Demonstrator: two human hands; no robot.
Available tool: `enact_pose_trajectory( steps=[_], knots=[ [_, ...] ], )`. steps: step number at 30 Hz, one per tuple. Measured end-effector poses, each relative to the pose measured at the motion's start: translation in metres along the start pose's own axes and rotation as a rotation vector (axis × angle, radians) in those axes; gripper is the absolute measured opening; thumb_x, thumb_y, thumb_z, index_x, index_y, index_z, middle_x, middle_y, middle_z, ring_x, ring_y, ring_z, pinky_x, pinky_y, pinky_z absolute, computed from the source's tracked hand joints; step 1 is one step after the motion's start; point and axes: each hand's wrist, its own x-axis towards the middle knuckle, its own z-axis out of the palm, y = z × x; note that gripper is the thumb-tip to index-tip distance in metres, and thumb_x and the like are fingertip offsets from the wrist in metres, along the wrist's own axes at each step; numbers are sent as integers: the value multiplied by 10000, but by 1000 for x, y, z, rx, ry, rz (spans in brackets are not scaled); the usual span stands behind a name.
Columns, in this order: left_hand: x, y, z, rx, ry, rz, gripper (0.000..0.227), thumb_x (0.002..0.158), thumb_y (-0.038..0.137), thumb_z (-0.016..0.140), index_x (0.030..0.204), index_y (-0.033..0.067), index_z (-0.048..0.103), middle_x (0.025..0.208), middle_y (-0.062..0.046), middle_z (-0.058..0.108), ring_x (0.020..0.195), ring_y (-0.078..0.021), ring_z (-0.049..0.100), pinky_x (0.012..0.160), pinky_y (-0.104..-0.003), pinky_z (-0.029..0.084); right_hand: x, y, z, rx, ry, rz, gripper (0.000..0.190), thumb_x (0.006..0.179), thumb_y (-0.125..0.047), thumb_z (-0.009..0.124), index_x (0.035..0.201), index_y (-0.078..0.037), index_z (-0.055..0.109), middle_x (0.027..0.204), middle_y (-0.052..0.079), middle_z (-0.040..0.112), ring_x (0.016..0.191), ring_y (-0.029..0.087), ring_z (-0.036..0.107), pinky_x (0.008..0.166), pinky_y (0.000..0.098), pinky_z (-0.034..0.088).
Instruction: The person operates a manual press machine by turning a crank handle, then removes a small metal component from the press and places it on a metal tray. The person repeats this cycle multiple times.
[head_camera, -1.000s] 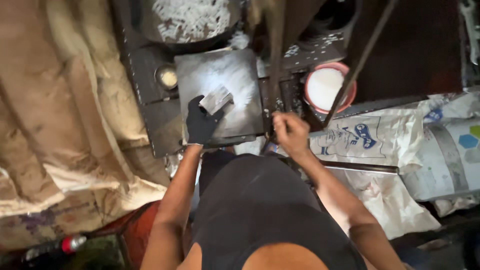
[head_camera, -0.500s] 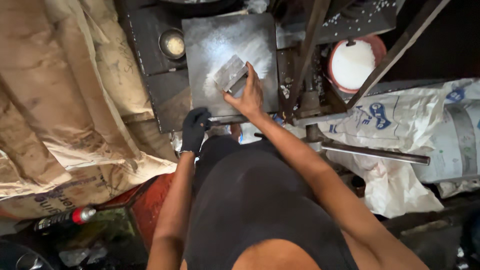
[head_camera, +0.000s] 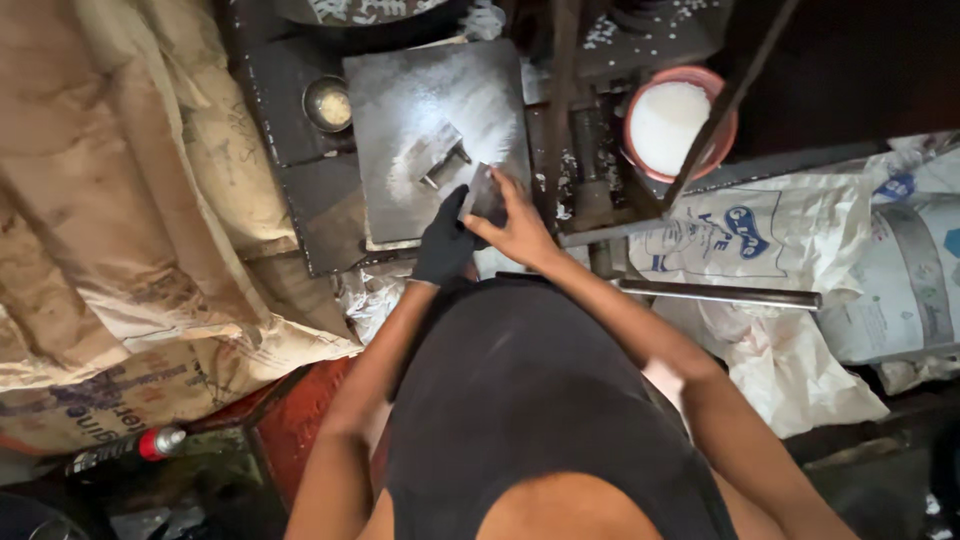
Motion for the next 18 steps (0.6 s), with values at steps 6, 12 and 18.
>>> enact_pose_trajectory(
  steps=[6, 12, 18],
  knots=[
    [49, 35, 47, 113, 166, -278, 494, 1010, 337, 576, 1460, 135, 559, 953, -239, 717, 816, -353, 706, 732, -454, 551, -45, -26, -85, -28, 152, -11, 137, 970, -137, 751, 1065, -40, 771, 961, 117, 766, 766, 213, 755, 672, 302, 583],
    [136, 13, 72, 101, 125, 46, 476, 941, 262, 628, 1371, 63, 582, 1016, -245, 716, 911, -457, 665, 777, -498, 541, -33, 4, -138, -460, 469, 72, 119, 963, -181, 745, 995, -69, 769, 938, 114, 746, 747, 298, 721, 642, 394, 566],
    [212, -1, 79, 501, -31, 352, 390, 989, 316, 654, 1224, 6, 676, 1107, -249, 720, 1050, -432, 672, 879, -490, 536, -30, 8, -137, -520, 445, 169, 146, 940, -256, 730, 967, -120, 777, 896, 95, 737, 769, 330, 711, 645, 430, 559]
  ],
)
